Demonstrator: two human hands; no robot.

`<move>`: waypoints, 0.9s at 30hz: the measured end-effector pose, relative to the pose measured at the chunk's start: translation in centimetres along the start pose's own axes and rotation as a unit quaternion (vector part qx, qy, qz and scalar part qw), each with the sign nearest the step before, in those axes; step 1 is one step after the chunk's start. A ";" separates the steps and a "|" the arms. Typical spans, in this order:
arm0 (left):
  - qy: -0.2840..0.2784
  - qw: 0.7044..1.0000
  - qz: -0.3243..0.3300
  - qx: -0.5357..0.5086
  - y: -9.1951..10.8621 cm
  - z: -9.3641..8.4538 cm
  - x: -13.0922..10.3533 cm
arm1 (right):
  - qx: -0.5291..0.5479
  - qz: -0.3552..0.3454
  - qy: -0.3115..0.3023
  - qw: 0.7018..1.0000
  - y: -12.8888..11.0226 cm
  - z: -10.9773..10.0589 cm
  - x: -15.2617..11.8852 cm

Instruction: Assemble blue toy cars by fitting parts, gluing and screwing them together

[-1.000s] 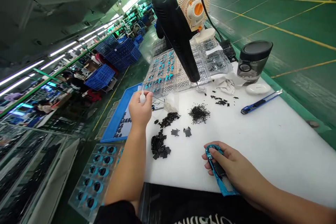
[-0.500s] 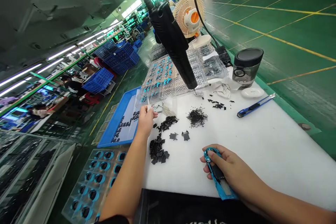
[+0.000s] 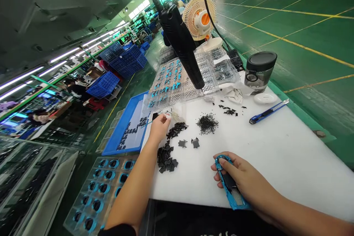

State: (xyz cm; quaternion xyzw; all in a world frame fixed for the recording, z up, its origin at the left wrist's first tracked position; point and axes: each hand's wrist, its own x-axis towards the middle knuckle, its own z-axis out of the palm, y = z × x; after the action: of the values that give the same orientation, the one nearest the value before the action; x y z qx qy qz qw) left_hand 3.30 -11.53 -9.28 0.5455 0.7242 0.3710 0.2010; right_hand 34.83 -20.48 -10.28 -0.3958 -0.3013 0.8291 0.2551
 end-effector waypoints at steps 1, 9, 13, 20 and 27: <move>-0.002 1.000 0.002 0.005 -0.1 0.1 0.1 | 0.004 -0.002 -0.002 1.000 0.1 0.0 0.0; 0.050 0.999 0.012 0.014 1.8 -1.5 -1.3 | 0.039 0.003 -0.002 0.999 0.0 0.0 0.2; 0.146 0.986 0.081 -0.027 4.5 -0.9 -8.2 | 0.048 -0.004 -0.014 0.999 0.0 0.0 0.0; -0.041 0.986 0.144 -0.074 4.7 5.1 -19.2 | 0.062 -0.004 -0.010 0.998 -0.2 -0.1 -0.1; -0.102 0.981 0.140 -0.091 4.3 5.5 -18.3 | 0.060 0.015 0.002 0.998 -0.3 -0.1 -0.1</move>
State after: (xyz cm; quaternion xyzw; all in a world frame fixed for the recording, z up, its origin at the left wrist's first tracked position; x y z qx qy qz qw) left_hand 15.83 -26.35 -11.65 0.6558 0.5798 0.4019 0.2689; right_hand 35.04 -20.31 -10.00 -0.3858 -0.2444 0.8489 0.2661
